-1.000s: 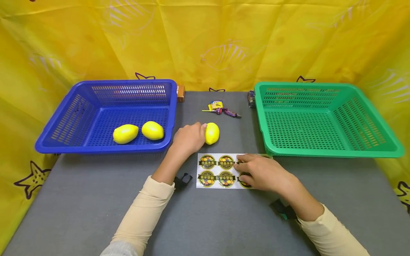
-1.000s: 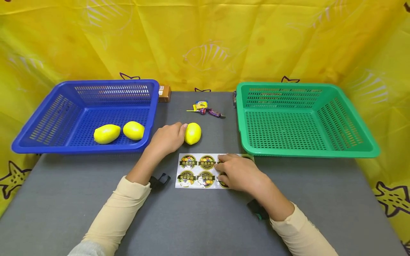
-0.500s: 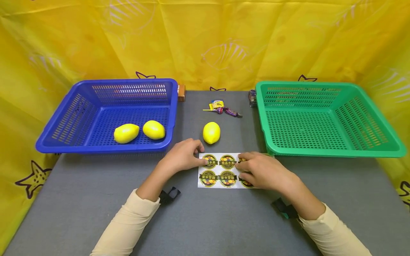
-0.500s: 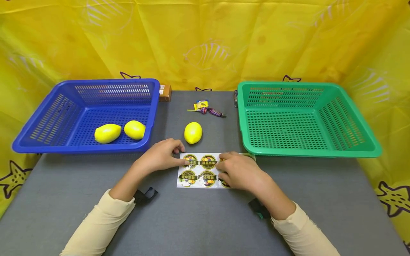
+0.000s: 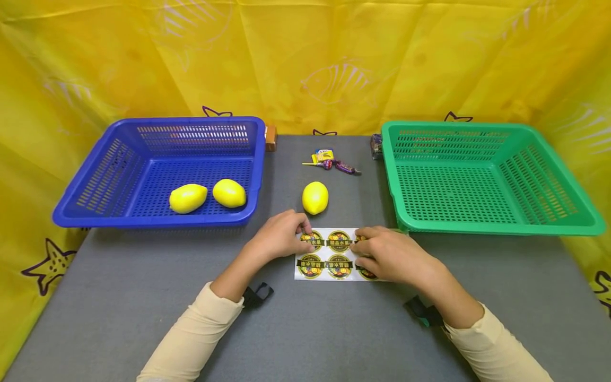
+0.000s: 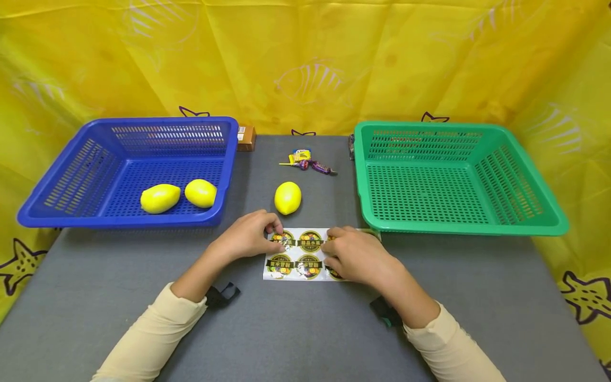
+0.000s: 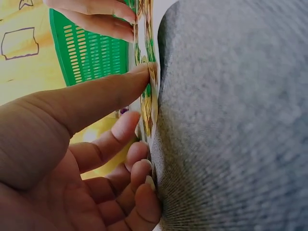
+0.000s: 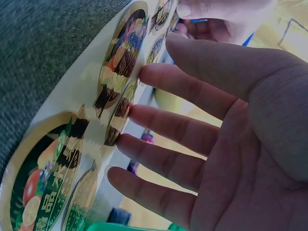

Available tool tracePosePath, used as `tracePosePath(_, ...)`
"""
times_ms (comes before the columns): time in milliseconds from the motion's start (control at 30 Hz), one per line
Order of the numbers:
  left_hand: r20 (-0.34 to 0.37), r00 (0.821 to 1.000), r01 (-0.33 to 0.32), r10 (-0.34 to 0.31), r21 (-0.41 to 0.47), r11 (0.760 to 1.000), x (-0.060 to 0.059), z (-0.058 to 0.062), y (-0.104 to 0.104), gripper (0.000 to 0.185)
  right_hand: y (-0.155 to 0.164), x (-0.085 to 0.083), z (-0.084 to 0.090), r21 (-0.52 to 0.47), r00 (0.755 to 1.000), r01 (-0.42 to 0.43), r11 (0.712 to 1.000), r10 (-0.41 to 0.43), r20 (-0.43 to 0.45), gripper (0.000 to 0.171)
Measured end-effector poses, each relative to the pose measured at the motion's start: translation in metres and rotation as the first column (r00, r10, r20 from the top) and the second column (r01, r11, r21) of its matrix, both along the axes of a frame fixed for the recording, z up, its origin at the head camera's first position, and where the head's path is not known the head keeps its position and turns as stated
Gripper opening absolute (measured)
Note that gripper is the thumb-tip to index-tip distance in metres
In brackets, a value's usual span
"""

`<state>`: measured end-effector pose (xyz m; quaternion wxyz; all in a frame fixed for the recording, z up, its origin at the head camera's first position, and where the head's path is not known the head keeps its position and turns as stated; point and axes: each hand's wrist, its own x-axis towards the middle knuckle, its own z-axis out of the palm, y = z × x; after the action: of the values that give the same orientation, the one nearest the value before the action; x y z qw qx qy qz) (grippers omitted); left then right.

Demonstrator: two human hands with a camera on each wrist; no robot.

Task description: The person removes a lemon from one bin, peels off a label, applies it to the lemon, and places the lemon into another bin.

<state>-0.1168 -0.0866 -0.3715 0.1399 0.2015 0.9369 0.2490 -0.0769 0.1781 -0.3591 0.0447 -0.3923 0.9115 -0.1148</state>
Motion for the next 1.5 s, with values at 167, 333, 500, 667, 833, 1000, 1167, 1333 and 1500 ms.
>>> tracePosePath(167, -0.016, 1.0, -0.013, 0.012, -0.017, 1.0, 0.001, 0.001, 0.001, 0.038, -0.001, 0.0, 0.001, 0.009, 1.0, 0.006, 1.0, -0.006, 0.006, 0.019)
tracePosePath(333, -0.03, 1.0, -0.002, 0.002, -0.017, 1.0, 0.003, 0.002, 0.003, 0.034, -0.001, 0.0, 0.0, 0.009, 1.0, 0.008, 1.0, -0.008, -0.003, 0.017)
tracePosePath(500, -0.032, 0.999, 0.009, -0.009, -0.009, 1.0, 0.003, 0.002, 0.003, 0.034, -0.001, 0.0, -0.001, 0.003, 1.0, 0.005, 1.0, -0.005, -0.017, 0.015)
tracePosePath(667, 0.005, 1.0, 0.006, -0.006, 0.022, 1.0, 0.002, 0.002, 0.002, 0.038, -0.001, 0.0, -0.002, -0.002, 1.0, 0.005, 1.0, -0.005, -0.019, 0.015)
tracePosePath(833, 0.028, 0.999, 0.032, -0.035, 0.101, 0.994, 0.0, 0.003, -0.003, 0.03, -0.001, 0.0, -0.002, -0.01, 1.0, -0.002, 1.0, 0.002, -0.024, 0.015)
tracePosePath(1000, 0.082, 0.994, 0.058, -0.077, 0.213, 0.975, -0.001, 0.008, -0.006, 0.023, 0.0, -0.002, -0.002, -0.014, 1.0, -0.008, 1.0, 0.007, -0.013, 0.016)
tracePosePath(1167, 0.098, 0.994, 0.01, -0.052, 0.393, 0.919, -0.004, 0.013, -0.003, 0.019, 0.002, -0.006, 0.0, -0.037, 1.0, -0.005, 0.999, 0.005, 0.009, 0.011)
tracePosePath(1333, 0.059, 0.996, -0.086, 0.065, 0.54, 0.837, -0.011, 0.011, 0.003, 0.019, -0.004, -0.011, 0.001, -0.097, 0.999, 0.042, 0.994, -0.038, 0.036, 0.02)
tracePosePath(1500, 0.087, 0.984, -0.174, 0.156, 0.657, 0.733, -0.019, 0.008, 0.008, 0.02, -0.021, -0.022, 0.002, -0.212, 0.978, 0.193, 0.958, -0.172, 0.114, 0.066)
